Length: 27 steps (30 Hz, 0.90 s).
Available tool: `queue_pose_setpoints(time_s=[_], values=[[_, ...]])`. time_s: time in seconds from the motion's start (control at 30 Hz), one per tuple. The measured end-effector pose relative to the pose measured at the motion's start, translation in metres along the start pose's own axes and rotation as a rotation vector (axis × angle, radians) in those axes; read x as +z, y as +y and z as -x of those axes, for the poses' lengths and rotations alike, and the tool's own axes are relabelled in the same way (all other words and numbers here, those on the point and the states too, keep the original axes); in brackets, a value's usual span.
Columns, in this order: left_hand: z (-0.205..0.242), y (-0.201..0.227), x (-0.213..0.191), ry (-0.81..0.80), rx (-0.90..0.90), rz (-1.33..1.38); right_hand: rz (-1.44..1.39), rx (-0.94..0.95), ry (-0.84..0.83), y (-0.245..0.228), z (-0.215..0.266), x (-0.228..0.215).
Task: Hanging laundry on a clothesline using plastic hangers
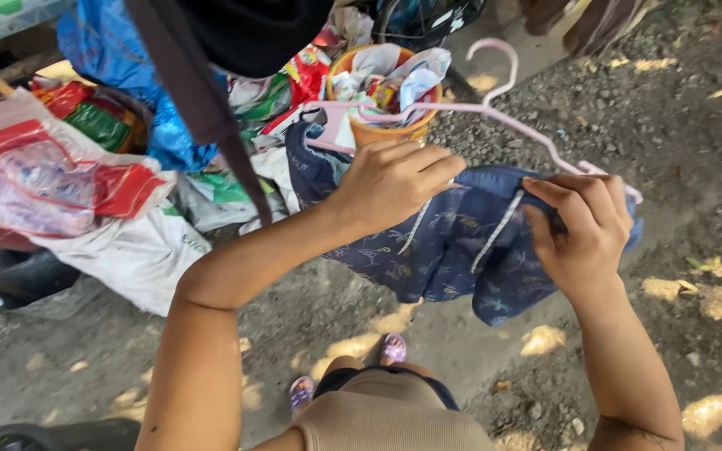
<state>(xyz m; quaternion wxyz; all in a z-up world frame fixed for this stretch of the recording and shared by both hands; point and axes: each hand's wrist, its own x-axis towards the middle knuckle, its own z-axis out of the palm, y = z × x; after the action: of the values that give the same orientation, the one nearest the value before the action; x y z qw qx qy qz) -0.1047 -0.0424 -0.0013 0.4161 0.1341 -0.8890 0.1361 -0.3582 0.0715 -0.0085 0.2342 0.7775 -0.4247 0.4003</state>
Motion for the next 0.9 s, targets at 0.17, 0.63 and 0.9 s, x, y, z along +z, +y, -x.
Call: queue_pose_setpoints(time_s=[0.17, 0.63, 0.9], values=[[-0.018, -0.012, 0.046, 0.042, -0.033, -0.018, -0.323, 0.313, -0.225, 0.048, -0.033, -0.031], [-0.071, -0.103, 0.104, 0.125, 0.030, -0.273, -0.346, 0.254, -0.040, 0.160, -0.145, 0.033], [-0.110, -0.154, 0.142, 0.091, -0.017, -0.346, -0.503, 0.068, -0.020, 0.194, -0.152, 0.063]])
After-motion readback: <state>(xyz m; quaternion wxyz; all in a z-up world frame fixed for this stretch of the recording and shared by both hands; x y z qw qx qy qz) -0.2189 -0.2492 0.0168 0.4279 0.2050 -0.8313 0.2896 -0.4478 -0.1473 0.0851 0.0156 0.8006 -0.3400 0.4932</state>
